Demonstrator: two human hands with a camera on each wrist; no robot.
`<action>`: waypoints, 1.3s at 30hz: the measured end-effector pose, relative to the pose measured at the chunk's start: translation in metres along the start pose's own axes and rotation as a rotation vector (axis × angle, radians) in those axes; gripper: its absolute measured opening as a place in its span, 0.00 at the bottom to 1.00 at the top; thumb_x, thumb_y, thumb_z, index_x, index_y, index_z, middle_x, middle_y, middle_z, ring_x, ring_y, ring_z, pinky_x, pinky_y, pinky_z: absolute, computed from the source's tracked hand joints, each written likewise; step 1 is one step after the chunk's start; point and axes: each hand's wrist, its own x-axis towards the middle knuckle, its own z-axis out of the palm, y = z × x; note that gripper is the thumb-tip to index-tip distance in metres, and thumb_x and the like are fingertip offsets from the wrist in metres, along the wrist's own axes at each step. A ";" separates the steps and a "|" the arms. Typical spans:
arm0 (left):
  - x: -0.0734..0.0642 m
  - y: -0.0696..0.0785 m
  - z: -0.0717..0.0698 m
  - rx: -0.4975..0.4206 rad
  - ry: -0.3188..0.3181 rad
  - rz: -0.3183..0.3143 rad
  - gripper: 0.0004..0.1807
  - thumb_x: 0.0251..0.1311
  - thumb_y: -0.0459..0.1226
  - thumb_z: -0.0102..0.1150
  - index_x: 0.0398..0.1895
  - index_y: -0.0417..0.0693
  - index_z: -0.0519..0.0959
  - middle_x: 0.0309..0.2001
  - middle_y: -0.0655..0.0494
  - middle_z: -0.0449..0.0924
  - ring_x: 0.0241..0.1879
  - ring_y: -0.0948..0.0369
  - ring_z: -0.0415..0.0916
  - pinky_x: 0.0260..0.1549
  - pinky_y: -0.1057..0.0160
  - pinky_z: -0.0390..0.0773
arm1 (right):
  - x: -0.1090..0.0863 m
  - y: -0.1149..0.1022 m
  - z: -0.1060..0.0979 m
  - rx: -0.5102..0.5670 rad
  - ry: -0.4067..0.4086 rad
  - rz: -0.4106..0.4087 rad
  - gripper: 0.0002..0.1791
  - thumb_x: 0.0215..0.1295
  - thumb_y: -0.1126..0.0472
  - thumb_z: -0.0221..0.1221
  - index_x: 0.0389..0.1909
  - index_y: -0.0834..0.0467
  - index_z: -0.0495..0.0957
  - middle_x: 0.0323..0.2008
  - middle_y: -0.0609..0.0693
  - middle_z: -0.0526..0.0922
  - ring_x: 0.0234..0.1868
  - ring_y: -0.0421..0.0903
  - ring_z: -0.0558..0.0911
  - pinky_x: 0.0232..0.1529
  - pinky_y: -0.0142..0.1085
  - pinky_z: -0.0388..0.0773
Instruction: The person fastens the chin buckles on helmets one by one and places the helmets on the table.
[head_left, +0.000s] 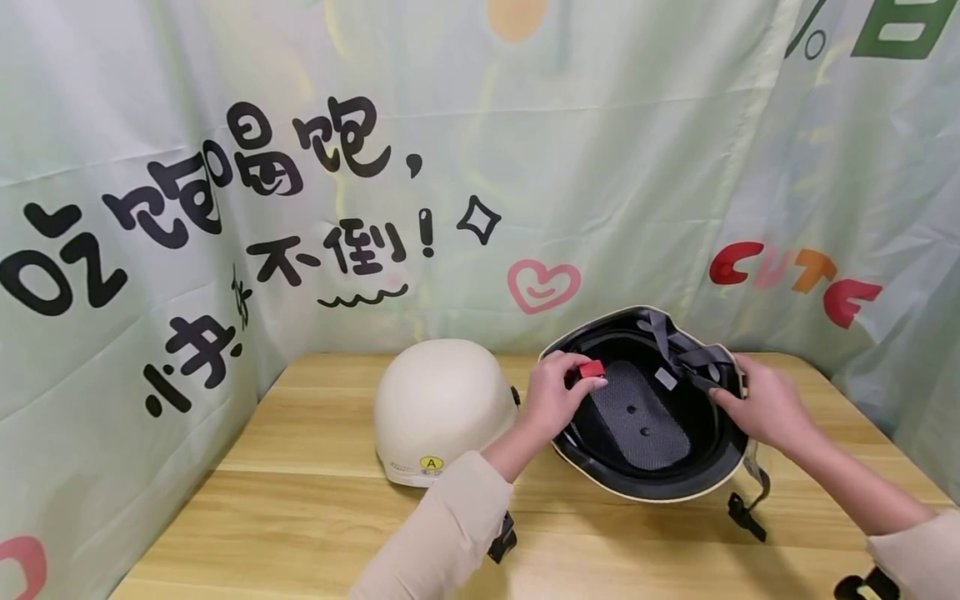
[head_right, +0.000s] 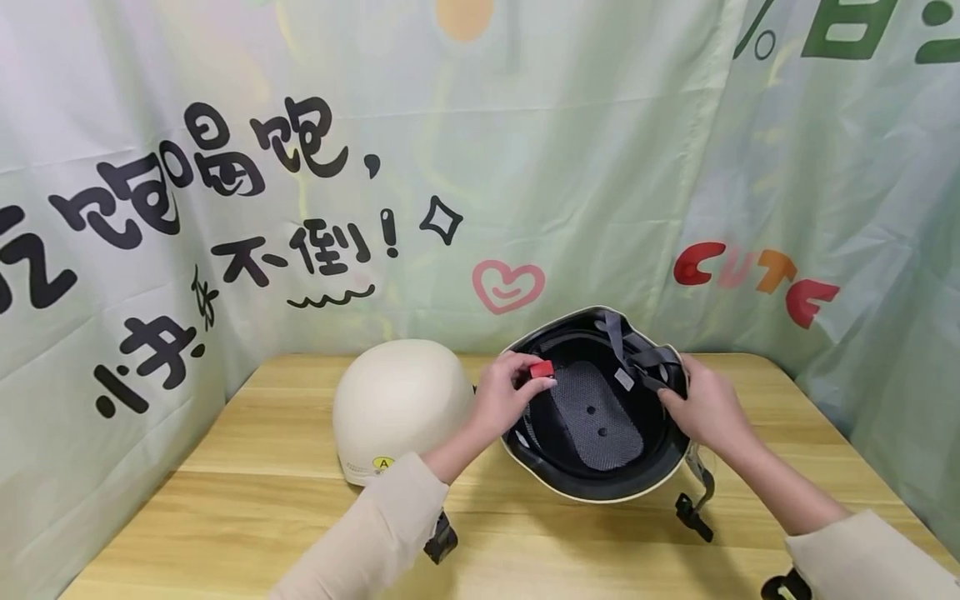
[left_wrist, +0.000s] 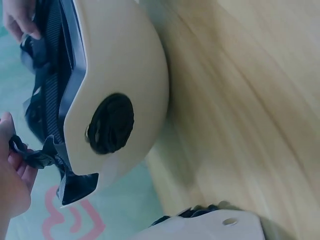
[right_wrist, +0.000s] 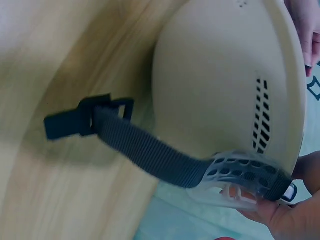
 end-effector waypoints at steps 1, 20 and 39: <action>0.001 0.001 -0.001 0.003 0.000 -0.001 0.15 0.49 0.41 0.67 0.38 0.43 0.83 0.34 0.51 0.81 0.35 0.59 0.76 0.36 0.72 0.74 | -0.001 0.001 0.001 0.007 0.003 0.011 0.22 0.55 0.65 0.60 0.46 0.77 0.68 0.29 0.71 0.76 0.29 0.62 0.76 0.25 0.44 0.70; 0.009 0.001 -0.012 0.091 -0.031 0.029 0.16 0.49 0.40 0.65 0.41 0.42 0.82 0.36 0.51 0.81 0.38 0.59 0.77 0.40 0.71 0.76 | -0.004 0.010 0.026 0.173 -0.078 0.249 0.27 0.61 0.60 0.54 0.53 0.77 0.64 0.32 0.70 0.79 0.32 0.56 0.76 0.27 0.35 0.69; 0.003 -0.009 -0.007 0.089 -0.024 0.058 0.15 0.49 0.36 0.66 0.41 0.39 0.82 0.37 0.49 0.80 0.38 0.58 0.78 0.42 0.69 0.77 | -0.007 0.005 0.032 0.211 -0.097 0.284 0.31 0.63 0.57 0.52 0.58 0.77 0.60 0.36 0.73 0.77 0.36 0.61 0.77 0.28 0.34 0.69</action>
